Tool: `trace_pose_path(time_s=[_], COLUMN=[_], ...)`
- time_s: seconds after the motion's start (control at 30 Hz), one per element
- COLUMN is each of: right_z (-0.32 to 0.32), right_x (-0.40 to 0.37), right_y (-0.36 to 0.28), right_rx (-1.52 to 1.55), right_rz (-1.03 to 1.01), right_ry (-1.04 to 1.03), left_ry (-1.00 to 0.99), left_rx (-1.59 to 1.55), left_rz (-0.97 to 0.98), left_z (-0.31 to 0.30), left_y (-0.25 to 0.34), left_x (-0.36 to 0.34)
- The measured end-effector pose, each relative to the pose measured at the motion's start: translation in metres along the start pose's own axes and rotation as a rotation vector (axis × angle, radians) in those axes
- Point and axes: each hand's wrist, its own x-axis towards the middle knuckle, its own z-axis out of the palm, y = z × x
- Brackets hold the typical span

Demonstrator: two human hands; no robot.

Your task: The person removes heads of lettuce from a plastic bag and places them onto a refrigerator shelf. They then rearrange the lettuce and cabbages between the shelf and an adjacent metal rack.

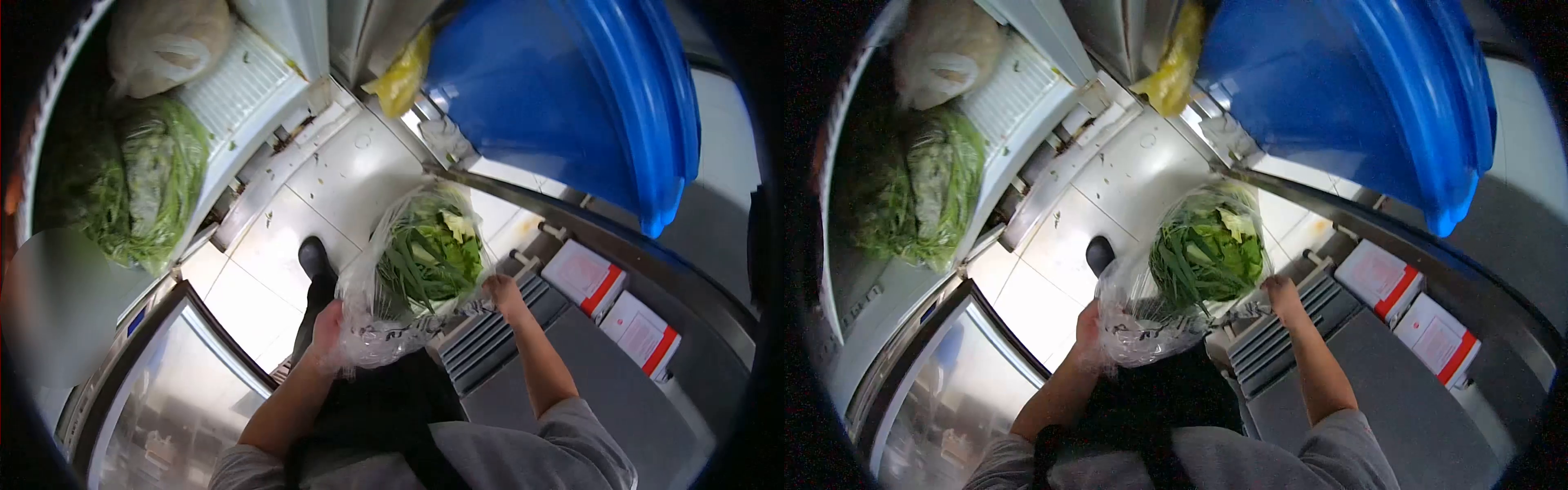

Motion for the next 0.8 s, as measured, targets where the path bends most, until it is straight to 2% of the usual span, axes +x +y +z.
trace_pose_path(time_s=[0.03,0.07,0.17,0.23,0.27,0.3,0.33,0.37,0.4,0.43,0.47,0.5,0.53,0.57,0.6,0.7,0.77,0.8], right_z=[-0.005,-0.009,-0.02,-0.022,-0.017,0.004,0.009,0.018,0.041,0.067,0.094,0.113,0.129,0.163,0.157,0.142,0.143,0.113], right_x=[-0.006,-0.007,0.0,0.013,0.025,0.057,0.07,0.08,0.093,0.104,0.108,0.096,0.088,0.12,0.091,0.035,0.025,-0.02], right_y=[-0.018,-0.021,-0.024,-0.028,-0.027,-0.013,-0.024,-0.04,-0.047,-0.065,-0.09,-0.123,-0.165,-0.165,-0.201,-0.25,-0.245,-0.253], right_rx=[0.158,0.156,0.205,0.321,0.424,0.883,0.97,1.05,0.735,0.879,1.016,0.983,1.083,1.305,1.423,1.467,0.902,0.723], right_rz=[0.187,0.164,-0.072,-0.173,-0.204,0.032,0.121,0.213,-0.011,0.081,0.176,-0.022,-0.002,-0.064,0.0,-0.151,-0.605,-0.476], right_ry=[-0.051,-0.049,0.019,0.039,0.038,0.017,-0.074,-0.17,-0.143,-0.24,-0.339,-0.369,-0.336,-0.556,-0.502,-0.456,-0.429,-0.466], left_ry=[-0.117,-0.232,-0.437,0.055,0.054,0.033,0.015,0.02,0.204,0.392,0.394,0.356,0.316,0.259,0.248,0.183,0.165,0.168], left_rx=[-0.041,-0.08,0.175,0.988,0.999,1.125,1.247,1.257,1.347,1.425,1.428,1.551,1.676,1.806,1.853,1.85,1.868,1.899], left_rz=[-0.013,-0.029,-0.055,0.216,0.236,0.352,0.468,0.488,0.543,0.603,0.636,0.714,0.789,0.813,0.865,0.921,1.15,1.293], left_z=[0.028,0.054,0.119,0.19,0.206,0.22,0.23,0.237,0.241,0.243,0.238,0.227,0.212,0.188,0.188,0.188,0.21,0.23], left_y=[0.007,0.014,0.035,0.032,0.033,0.035,0.037,0.04,0.045,0.052,0.054,0.05,0.047,0.048,0.043,0.035,0.034,0.035], left_x=[0.001,0.004,0.036,0.047,0.059,0.071,0.08,0.09,0.099,0.106,0.106,0.102,0.1,0.101,0.08,0.013,-0.036,-0.063])
